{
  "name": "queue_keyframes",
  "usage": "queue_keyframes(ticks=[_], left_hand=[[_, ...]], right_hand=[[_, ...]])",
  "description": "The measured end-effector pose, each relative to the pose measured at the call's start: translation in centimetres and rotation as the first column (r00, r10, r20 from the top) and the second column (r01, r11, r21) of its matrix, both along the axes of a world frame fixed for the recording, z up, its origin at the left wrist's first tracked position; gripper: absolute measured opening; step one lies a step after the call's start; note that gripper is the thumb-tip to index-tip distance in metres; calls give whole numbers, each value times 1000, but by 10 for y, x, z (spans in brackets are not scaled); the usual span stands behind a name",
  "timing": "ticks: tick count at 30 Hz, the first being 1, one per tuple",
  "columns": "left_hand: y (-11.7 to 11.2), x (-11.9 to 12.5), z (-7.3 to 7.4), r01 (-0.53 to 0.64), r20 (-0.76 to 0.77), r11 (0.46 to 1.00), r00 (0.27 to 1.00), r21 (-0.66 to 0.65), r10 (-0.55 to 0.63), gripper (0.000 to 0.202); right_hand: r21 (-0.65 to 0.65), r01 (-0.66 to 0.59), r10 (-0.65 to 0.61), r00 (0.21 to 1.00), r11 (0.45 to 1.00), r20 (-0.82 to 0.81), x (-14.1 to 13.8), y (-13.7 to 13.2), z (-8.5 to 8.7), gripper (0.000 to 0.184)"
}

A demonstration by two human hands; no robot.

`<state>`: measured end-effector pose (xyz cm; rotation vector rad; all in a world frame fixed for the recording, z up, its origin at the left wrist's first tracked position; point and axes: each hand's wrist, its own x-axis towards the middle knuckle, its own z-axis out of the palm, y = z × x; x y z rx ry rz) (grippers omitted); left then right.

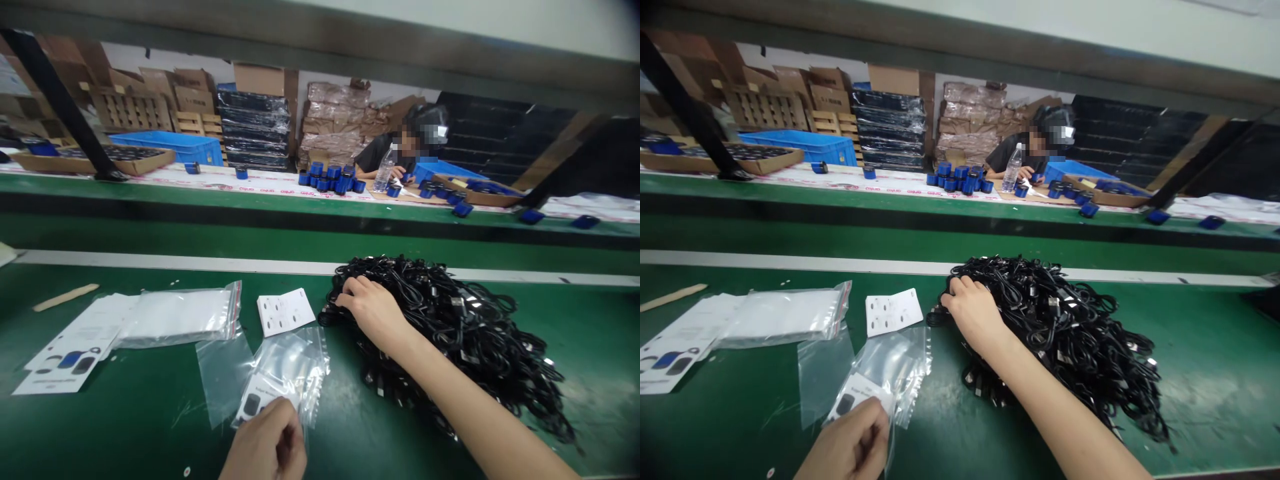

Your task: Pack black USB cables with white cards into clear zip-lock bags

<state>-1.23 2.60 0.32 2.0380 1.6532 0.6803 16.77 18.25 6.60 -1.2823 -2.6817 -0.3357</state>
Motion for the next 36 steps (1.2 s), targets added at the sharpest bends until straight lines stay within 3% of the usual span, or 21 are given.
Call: queue_keyframes(ticks=[4,7,10,13,16,20,25,28,31,33,34,36], left_hand=[[1,0,-1,-49,20,999,999,21,49,21],[1,0,-2,-71,19,997,997,-11,71,22],[1,0,-3,-75,13,996,997,-46,76,21],[2,-1,-2,-69,-25,997,997,-34,68,22],[3,-2,-1,-71,-26,997,997,-34,70,24],[4,-2,-1,-84,30,996,996,-40,85,24],[4,-2,-1,-99,53,995,994,-30,100,25],[4,-2,-4,-106,83,994,991,-41,109,25],[3,-2,-7,-132,133,989,981,-67,140,24],[2,-2,-9,-138,157,986,976,-94,152,25],[1,-3,-10,-133,165,985,975,-107,150,24],[1,-3,-10,-120,178,983,973,-138,144,24]], right_hand=[[37,18,-11,982,999,-190,15,-2,-3,23],[35,76,-57,926,997,-373,22,-13,5,22],[-170,16,-104,845,985,-524,18,-28,16,24],[-413,-100,-107,888,905,-448,5,-41,17,25],[-533,-90,-158,903,841,-401,-7,-52,8,33],[-500,53,-278,879,864,-387,-9,-71,-6,23],[-441,36,-184,936,897,-299,-11,-86,-29,30],[-365,20,-142,940,931,-310,-11,-82,-36,19],[-342,82,-243,855,936,-458,-7,-81,-32,11],[-448,71,-354,725,891,-591,-4,-87,-26,17],[-531,-1,-390,677,847,-624,-3,-91,-23,18],[-663,-175,-400,676,728,-618,-2,-98,-20,10]])
